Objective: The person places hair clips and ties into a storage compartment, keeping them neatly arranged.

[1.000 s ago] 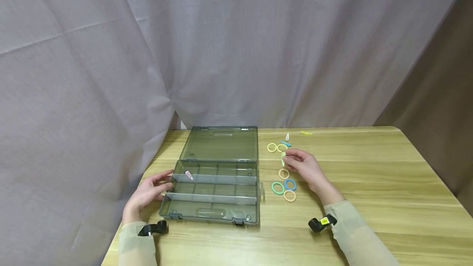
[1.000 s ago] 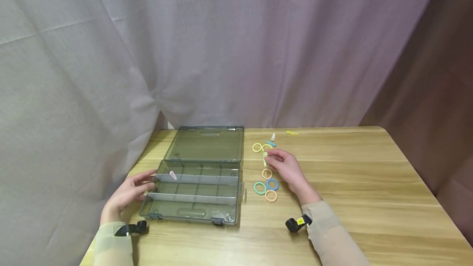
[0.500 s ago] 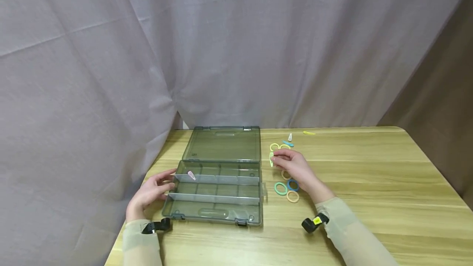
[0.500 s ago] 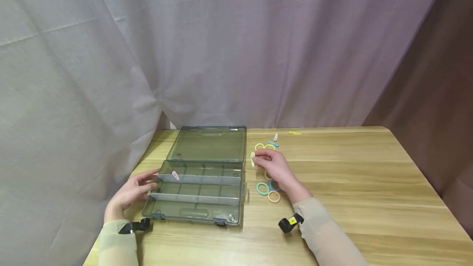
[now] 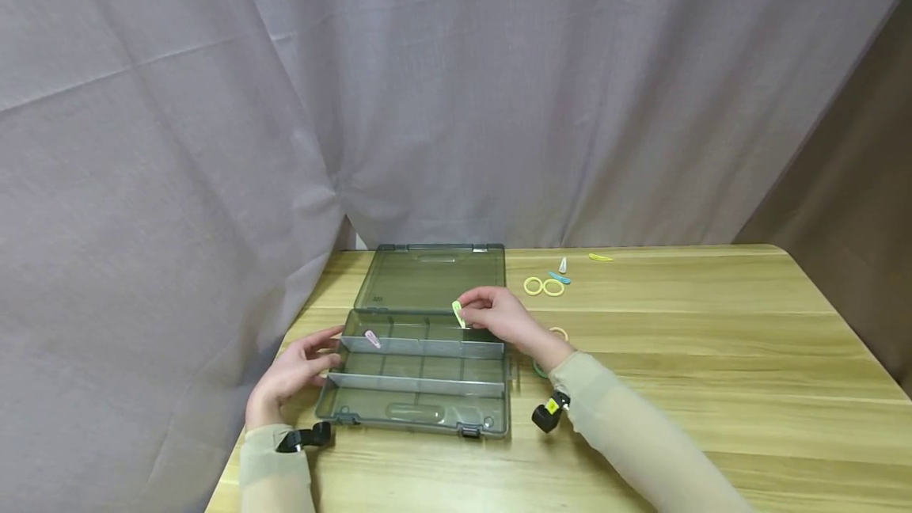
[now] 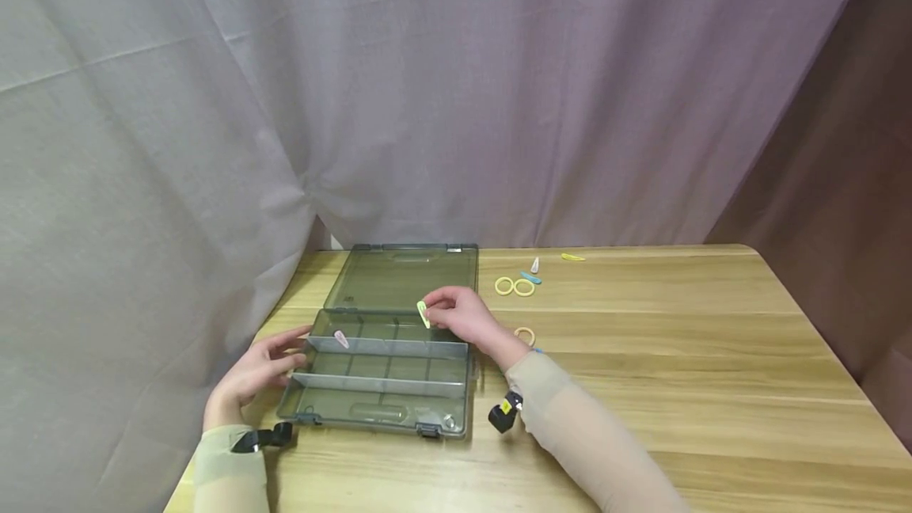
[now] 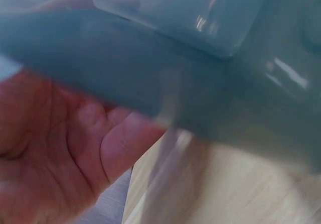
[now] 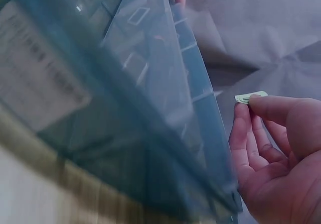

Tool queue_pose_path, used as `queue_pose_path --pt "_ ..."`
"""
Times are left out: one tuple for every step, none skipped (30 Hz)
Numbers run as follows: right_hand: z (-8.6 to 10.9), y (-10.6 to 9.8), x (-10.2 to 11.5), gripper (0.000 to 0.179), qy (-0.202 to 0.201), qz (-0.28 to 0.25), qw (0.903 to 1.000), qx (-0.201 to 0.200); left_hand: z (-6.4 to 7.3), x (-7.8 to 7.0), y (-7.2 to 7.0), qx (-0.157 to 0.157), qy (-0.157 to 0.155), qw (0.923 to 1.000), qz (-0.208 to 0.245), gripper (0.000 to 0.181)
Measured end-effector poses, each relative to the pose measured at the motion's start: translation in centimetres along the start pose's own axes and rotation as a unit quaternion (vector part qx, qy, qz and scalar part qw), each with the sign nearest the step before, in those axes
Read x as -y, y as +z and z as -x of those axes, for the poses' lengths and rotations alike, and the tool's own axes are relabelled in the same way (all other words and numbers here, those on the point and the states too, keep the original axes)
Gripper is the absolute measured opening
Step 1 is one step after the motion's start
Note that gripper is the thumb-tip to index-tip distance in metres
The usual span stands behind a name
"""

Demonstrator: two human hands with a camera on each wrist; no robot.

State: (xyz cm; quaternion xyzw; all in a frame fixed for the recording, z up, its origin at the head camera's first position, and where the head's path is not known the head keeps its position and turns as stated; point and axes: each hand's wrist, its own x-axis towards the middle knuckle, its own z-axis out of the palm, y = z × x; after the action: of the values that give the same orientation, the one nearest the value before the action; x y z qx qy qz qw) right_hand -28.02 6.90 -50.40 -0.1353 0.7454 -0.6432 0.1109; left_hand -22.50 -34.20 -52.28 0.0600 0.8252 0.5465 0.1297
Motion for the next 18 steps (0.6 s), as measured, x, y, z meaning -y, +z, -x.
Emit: queue_pose_path --pt "-0.3 0.5 0.1 0.024 0.002 0.005 1.0 0.003 0.1 0.0 0.0 0.001 0.0 1.0 -0.001 0.065" --pt "-0.5 1.0 0.2 0.024 0.002 0.009 0.9999 0.006 0.2 0.0 -0.1 0.002 0.0 1.0 -0.001 0.065" --pt "-0.7 1.4 0.2 0.024 0.003 0.013 0.9999 0.009 0.3 0.0 -0.1 0.004 0.0 1.0 -0.002 0.065" --pt "-0.9 1.7 0.3 0.024 0.004 0.017 0.9998 0.011 0.3 -0.1 -0.2 0.006 0.0 1.0 -0.003 0.065" --pt "-1.1 2.0 0.4 0.024 0.007 0.02 0.9997 0.012 0.2 -0.1 -0.2 0.009 0.0 1.0 -0.004 0.066" --pt "-1.3 2.3 0.4 0.024 0.008 0.021 0.9996 0.014 0.2 -0.1 -0.2 0.011 -0.001 0.9999 -0.005 0.066" --pt "-1.4 2.6 0.5 0.025 0.01 0.022 0.9996 0.017 0.2 -0.1 -0.2 0.012 -0.003 0.9999 -0.006 0.066" --pt "-1.6 2.8 0.6 0.026 0.012 0.024 0.9995 0.018 0.1 -0.1 -0.3 0.012 -0.004 0.9999 -0.007 0.065" --pt "-1.7 3.1 0.7 0.026 0.014 0.027 0.9994 0.019 0.1 0.0 -0.3 0.012 -0.006 0.9999 -0.01 0.065" --pt "-1.8 3.4 0.8 0.026 0.015 0.03 0.9992 0.02 0.1 0.0 -0.3 0.012 -0.007 0.9998 -0.011 0.065" --pt "-2.0 3.6 0.8 0.026 0.014 0.034 0.9991 0.022 0.1 0.1 -0.3 0.012 -0.008 0.9998 -0.012 0.065" --pt "-2.1 3.9 0.9 0.025 0.013 0.039 0.9989 0.023 0.1 0.2 -0.4 0.012 -0.008 0.9998 -0.015 0.065" --pt "-2.3 4.2 0.9 0.024 0.011 0.045 0.9986 0.025 0.1 0.2 -0.4 0.01 -0.01 0.9998 -0.015 0.065" --pt "-2.4 4.5 0.8 0.023 0.008 0.051 0.9983 0.026 0.1 0.3 -0.4 0.009 -0.012 0.9998 -0.015 0.065" --pt "-2.6 4.8 0.8 0.022 0.004 0.057 0.998 0.026 0.1 0.3 -0.4 0.008 -0.014 0.9998 -0.014 0.065" --pt "-2.8 5.1 0.8 0.021 0.0 0.063 0.9976 0.027 0.1 0.4 -0.4 0.009 -0.014 0.9998 -0.013 0.065" --pt "-2.9 5.4 0.7 0.02 -0.004 0.07 0.9972 0.028 0.0 0.4 -0.5 0.009 -0.015 0.9998 -0.013 0.065" --pt "-3.1 5.8 0.8 0.019 -0.006 0.074 0.9969 0.028 0.0 0.5 -0.5 0.008 -0.017 0.9998 -0.012 0.065"
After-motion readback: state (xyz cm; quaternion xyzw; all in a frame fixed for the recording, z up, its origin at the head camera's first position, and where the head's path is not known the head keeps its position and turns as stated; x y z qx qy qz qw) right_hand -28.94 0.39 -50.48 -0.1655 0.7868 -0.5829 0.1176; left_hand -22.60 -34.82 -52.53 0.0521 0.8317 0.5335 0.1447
